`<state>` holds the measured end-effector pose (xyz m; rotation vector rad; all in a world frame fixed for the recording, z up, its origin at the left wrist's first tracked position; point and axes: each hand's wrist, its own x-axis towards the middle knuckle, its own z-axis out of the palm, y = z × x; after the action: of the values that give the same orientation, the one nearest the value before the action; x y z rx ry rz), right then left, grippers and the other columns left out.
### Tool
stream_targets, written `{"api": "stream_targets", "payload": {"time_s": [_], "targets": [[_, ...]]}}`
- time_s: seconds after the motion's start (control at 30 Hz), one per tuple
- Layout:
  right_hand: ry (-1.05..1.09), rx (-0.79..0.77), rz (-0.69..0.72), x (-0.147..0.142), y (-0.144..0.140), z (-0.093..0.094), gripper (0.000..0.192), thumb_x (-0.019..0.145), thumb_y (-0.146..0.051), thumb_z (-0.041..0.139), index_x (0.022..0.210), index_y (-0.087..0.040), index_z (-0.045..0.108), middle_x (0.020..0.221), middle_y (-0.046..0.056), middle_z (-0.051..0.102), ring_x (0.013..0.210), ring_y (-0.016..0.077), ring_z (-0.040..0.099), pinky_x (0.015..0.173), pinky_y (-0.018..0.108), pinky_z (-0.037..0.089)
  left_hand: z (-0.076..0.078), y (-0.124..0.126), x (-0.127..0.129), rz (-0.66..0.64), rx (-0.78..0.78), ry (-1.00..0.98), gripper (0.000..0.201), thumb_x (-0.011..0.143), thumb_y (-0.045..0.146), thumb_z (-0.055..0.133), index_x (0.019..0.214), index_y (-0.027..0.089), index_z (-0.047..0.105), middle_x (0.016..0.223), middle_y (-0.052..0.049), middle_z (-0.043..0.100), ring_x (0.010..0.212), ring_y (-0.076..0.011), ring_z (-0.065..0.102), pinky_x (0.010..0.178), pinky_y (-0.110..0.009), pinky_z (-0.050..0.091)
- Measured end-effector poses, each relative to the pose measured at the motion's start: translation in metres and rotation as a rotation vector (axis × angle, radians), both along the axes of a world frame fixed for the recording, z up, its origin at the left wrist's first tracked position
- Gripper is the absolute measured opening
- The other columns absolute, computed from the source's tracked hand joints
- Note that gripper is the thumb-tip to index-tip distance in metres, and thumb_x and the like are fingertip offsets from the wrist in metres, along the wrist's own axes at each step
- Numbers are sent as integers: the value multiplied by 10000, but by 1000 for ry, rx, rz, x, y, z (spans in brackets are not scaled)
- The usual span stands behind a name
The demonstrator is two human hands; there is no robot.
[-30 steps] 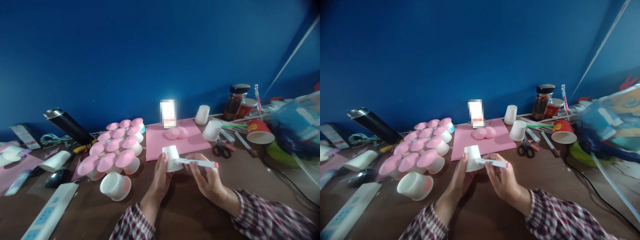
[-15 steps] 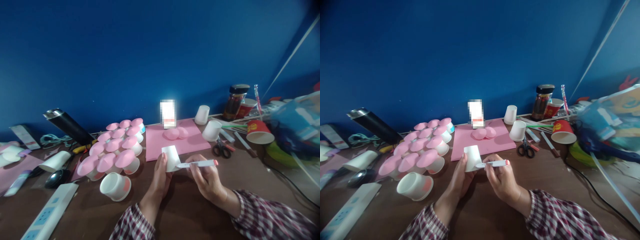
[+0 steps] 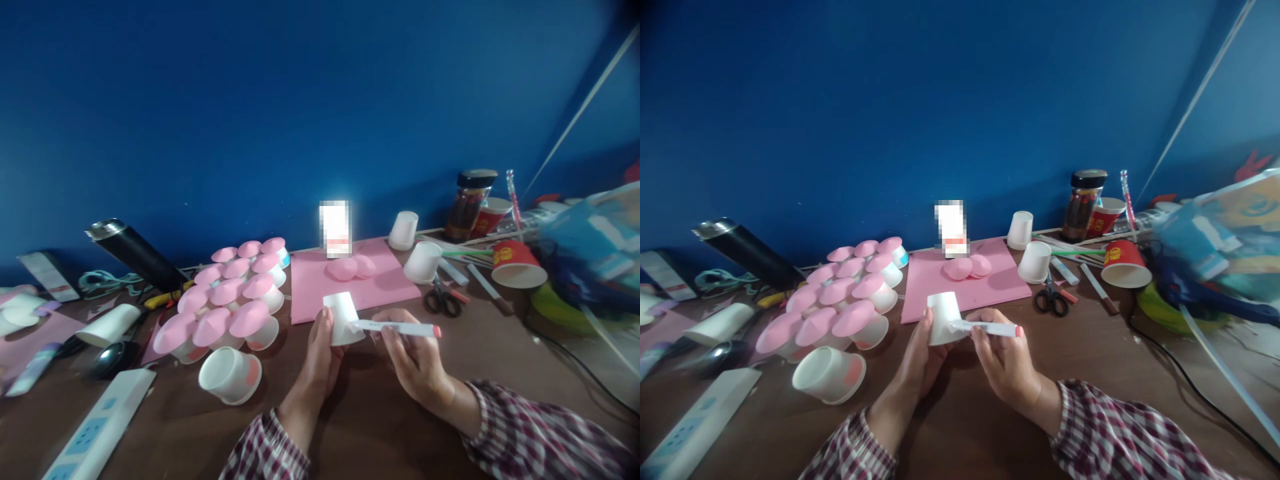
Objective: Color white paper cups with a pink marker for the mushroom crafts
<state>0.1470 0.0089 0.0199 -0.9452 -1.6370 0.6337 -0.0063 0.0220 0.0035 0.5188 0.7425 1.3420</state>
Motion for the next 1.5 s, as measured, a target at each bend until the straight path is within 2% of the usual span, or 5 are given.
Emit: {"api": "stream_targets", "payload": {"time_s": [0.13, 0.4, 1.03, 1.23, 1.5], "targets": [[-26, 8, 8, 1, 0, 0, 167, 992, -250, 470, 1029, -206, 627, 809, 63, 669, 693, 196, 635, 657, 307, 533, 1, -2, 0, -17, 8, -3, 385, 872, 501, 597, 1003, 145, 661, 859, -54, 662, 757, -147, 598, 730, -277, 473], [-68, 12, 4, 2, 1, 4, 155, 983, -255, 481, 1010, -229, 632, 753, 34, 654, 619, 183, 597, 596, 295, 508, -2, -1, -1, -25, 20, -3, 374, 882, 486, 585, 1008, 143, 666, 892, -64, 678, 796, -171, 613, 769, -298, 468], [-46, 17, -7, 2, 3, 2, 168, 994, -213, 457, 1016, -204, 623, 801, 53, 668, 689, 181, 644, 645, 292, 528, -4, 0, -2, -22, -11, -52, 374, 866, 504, 601, 972, 152, 671, 880, -57, 679, 773, -169, 606, 746, -310, 466], [-10, 61, -24, 3, 4, -4, 132, 980, -170, 477, 1043, -218, 582, 843, 44, 667, 743, 183, 653, 685, 285, 521, -2, 0, -2, -20, -12, -86, 393, 859, 513, 604, 975, 146, 682, 874, -66, 704, 801, -201, 638, 822, -356, 475], [13, -10, -13, 3, 4, -3, 122, 991, -208, 473, 1016, -203, 592, 824, 42, 669, 716, 174, 658, 689, 277, 529, 2, -2, -3, -38, -25, -111, 426, 888, 492, 563, 1029, 106, 676, 882, -105, 731, 901, -259, 673, 908, -416, 490]]}}
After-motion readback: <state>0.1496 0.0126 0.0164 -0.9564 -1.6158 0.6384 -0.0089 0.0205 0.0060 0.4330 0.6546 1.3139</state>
